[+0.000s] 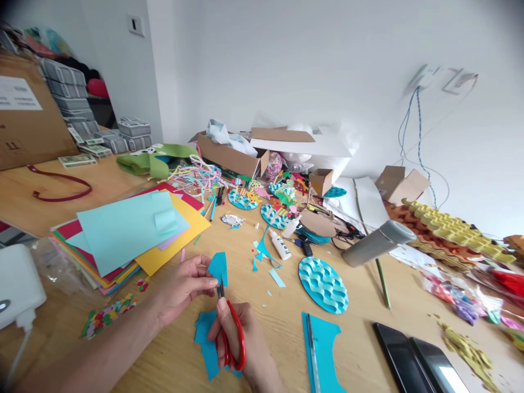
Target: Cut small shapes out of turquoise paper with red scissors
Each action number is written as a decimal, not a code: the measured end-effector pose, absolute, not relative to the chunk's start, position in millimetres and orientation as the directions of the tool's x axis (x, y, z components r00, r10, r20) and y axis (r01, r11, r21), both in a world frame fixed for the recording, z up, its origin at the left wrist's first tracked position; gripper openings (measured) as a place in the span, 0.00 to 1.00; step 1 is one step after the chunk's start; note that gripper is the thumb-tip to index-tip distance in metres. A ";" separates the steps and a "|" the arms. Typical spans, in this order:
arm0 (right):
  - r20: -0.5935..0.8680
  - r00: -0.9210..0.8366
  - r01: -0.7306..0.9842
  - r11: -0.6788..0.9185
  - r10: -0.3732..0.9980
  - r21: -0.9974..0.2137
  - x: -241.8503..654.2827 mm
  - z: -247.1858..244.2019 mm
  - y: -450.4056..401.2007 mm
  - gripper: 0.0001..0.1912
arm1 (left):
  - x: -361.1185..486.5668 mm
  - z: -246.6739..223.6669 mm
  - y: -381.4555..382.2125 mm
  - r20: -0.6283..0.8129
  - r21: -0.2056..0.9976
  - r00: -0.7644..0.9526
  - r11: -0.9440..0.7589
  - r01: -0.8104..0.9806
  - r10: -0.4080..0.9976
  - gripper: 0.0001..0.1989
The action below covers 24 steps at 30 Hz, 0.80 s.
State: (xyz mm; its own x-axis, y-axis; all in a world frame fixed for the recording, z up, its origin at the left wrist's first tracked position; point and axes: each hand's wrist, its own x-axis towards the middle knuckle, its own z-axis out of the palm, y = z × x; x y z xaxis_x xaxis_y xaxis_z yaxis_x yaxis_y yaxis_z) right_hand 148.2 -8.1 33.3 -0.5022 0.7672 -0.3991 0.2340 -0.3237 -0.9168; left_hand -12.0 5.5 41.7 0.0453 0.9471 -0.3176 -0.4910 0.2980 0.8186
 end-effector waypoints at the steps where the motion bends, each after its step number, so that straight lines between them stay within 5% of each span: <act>1: -0.396 -0.502 0.232 -0.321 0.769 -0.918 148.1 34.2 -8.2 0.39 | -12.1 41.8 5.6 -0.318 0.818 0.046 0.299 -0.491 0.947 0.17; 24: -0.417 -0.472 0.372 -0.253 0.777 -0.893 148.7 33.4 -6.6 0.37 | -12.9 41.9 6.3 -0.241 0.903 0.038 0.238 -0.359 0.970 0.16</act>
State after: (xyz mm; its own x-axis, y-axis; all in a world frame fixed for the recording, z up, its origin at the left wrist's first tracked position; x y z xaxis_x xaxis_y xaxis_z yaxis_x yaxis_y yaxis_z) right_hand 148.7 -6.6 33.4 -0.4718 0.7771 -0.4165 0.3718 -0.2530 -0.8932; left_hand -12.9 6.3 41.9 0.0376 0.9699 -0.2407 -0.3589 0.2378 0.9026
